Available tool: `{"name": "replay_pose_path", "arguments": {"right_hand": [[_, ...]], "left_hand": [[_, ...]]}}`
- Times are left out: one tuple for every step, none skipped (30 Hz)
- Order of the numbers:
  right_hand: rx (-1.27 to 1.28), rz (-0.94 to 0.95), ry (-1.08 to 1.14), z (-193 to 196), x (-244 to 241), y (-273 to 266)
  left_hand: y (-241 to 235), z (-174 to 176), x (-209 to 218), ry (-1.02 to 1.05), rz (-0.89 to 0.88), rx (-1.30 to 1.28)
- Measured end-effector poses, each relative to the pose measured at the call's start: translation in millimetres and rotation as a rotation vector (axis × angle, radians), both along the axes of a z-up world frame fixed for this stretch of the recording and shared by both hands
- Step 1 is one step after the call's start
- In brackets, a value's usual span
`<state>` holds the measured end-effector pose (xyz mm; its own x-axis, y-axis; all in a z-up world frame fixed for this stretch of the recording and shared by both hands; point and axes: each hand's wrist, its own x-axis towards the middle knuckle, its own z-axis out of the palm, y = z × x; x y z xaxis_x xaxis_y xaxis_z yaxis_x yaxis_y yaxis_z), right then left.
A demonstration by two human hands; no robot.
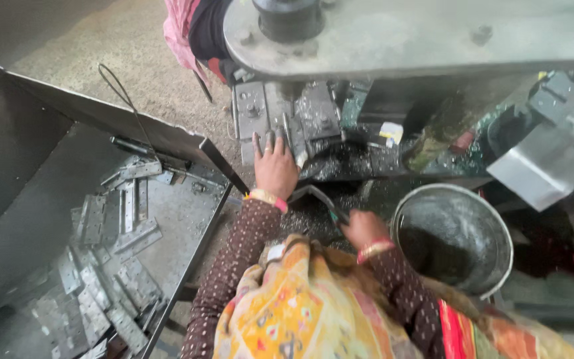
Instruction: The person picks up metal hinge plates from a container, positions them individually in a punching machine, and uses a hand-operated lever to press holes into the metal before dropping the finished parts into a bucket.
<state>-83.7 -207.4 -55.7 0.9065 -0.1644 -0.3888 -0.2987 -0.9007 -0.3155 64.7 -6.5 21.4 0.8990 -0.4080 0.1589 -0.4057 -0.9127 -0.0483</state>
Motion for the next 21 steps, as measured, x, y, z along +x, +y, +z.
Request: {"name": "replay_pose_path", "arguments": {"right_hand": [[0.014, -0.002, 0.011, -0.9, -7.1, 3.3], [0.019, -0.007, 0.001, 1.8, -0.3, 2.1], [0.024, -0.011, -0.01, 7.0, 5.4, 0.8], [0.005, 0.005, 0.014, 14.6, 13.2, 2.1], [-0.014, 0.021, 0.038, 23.0, 23.1, 3.6], [-0.026, 0.037, 0.076, 28.5, 26.7, 6.0], [-0.061, 0.06, 0.073, 32.9, 33.7, 5.2], [-0.09, 0.078, 0.074, 34.2, 39.6, 4.8], [-0.12, 0.096, 0.075, 31.2, 42.0, 5.0], [-0.081, 0.087, 0.086, 24.7, 40.6, 2.3], [-0.043, 0.077, 0.096, 14.3, 35.6, -0.6], [-0.006, 0.069, 0.107, 1.6, 29.0, -3.8], [-0.032, 0.034, 0.046, -14.0, 14.7, -3.5], [-0.058, 0.004, -0.016, -30.3, -2.7, -1.0], [-0.083, -0.025, -0.079, -44.0, -9.0, -2.5], [-0.075, -0.01, -0.098, -54.7, -5.9, -7.6], [-0.065, 0.005, -0.118, -62.2, -3.2, -12.8], [-0.049, 0.005, -0.128, -67.7, -10.9, -10.9], [-0.019, -0.011, -0.126, -69.7, -20.0, -5.9], [0.0, -0.027, -0.142, -65.9, -17.4, -7.1], [0.018, -0.042, -0.159, -58.5, -15.6, -7.3]], "left_hand": [[3.5, -2.4, -7.7, 0.036, 0.012, -0.014], [2.9, -2.1, -5.9, 0.051, 0.02, -0.036], [1.8, -2.1, -4.0, 0.066, 0.028, -0.058], [2.6, -1.8, -1.4, -0.016, 0.012, -0.068], [2.1, -1.9, 2.2, -0.098, -0.003, -0.076], [3.5, -5.2, 1.0, -0.166, -0.019, -0.078], [3.5, -7.5, 2.8, -0.137, -0.015, -0.08], [3.5, -9.2, 4.3, -0.103, -0.016, -0.079], [4.3, -10.6, 4.9, -0.07, -0.017, -0.077], [3.5, -11.5, 5.8, -0.071, -0.019, -0.084], [3.4, -12.0, 6.1, -0.071, -0.021, -0.09], [3.1, -12.0, 6.1, -0.071, -0.021, -0.098], [3.2, -11.5, 5.8, -0.111, -0.032, -0.124], [4.6, -10.5, 5.5, -0.152, -0.04, -0.15], [5.9, -9.2, 5.1, -0.192, -0.047, -0.175], [6.4, -7.8, 5.0, -0.146, -0.038, -0.159], [4.4, -6.0, 6.6, -0.099, -0.029, -0.143], [5.2, -6.0, 1.6, -0.043, -0.033, -0.12], [9.3, -6.9, -6.0, -0.028, -0.023, -0.112], [8.6, -6.0, -4.8, -0.033, -0.012, -0.115], [7.8, -5.8, -4.0, -0.037, -0.002, -0.118]]}}
